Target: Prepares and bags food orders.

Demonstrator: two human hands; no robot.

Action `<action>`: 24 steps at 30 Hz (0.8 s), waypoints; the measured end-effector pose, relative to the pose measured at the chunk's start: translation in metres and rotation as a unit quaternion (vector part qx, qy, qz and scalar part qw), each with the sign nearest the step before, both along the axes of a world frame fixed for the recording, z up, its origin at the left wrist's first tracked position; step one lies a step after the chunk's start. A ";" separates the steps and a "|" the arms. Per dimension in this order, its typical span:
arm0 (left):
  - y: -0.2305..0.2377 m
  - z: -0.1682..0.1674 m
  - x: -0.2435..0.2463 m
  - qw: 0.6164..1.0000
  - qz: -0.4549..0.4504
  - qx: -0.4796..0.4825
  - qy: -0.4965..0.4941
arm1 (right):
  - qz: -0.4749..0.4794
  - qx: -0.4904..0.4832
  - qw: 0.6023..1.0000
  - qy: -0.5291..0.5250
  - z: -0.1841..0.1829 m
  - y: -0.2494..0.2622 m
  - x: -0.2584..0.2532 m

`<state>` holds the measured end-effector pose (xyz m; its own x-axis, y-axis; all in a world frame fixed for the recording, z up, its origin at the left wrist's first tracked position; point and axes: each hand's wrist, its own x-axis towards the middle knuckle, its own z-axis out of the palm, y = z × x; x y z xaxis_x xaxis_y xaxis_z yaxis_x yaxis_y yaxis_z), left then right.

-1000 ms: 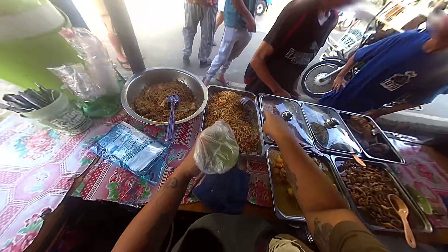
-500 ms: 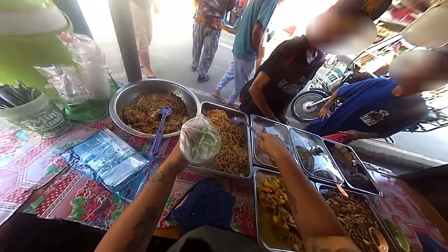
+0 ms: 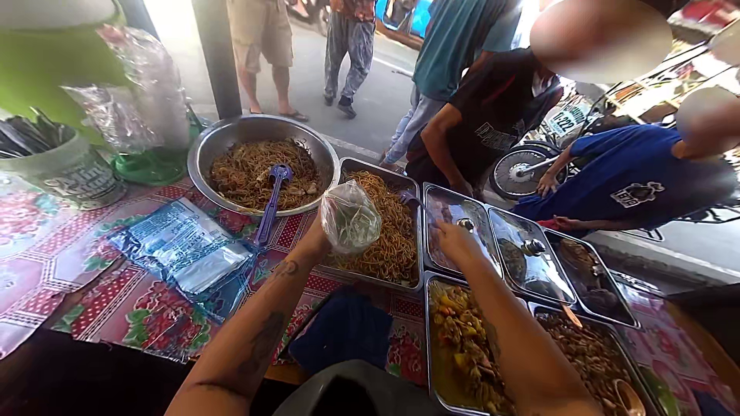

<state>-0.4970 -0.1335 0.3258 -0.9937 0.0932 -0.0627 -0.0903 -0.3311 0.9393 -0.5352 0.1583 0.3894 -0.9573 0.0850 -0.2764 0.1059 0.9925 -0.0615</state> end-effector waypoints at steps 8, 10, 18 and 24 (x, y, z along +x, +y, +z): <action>0.006 -0.008 -0.014 1.000 -0.012 -0.024 0.006 | -0.217 -0.568 0.793 -0.044 -0.028 -0.026 0.047; 0.009 -0.001 -0.015 1.000 -0.014 -0.027 0.003 | -0.247 -0.626 0.738 -0.048 -0.028 -0.019 0.050; 0.024 0.004 -0.023 1.000 0.008 -0.027 0.000 | -0.259 -0.721 0.642 -0.037 -0.027 -0.003 0.066; 0.037 0.010 -0.034 0.999 0.034 -0.005 -0.028 | -0.260 -0.718 0.646 -0.003 0.012 -0.014 0.082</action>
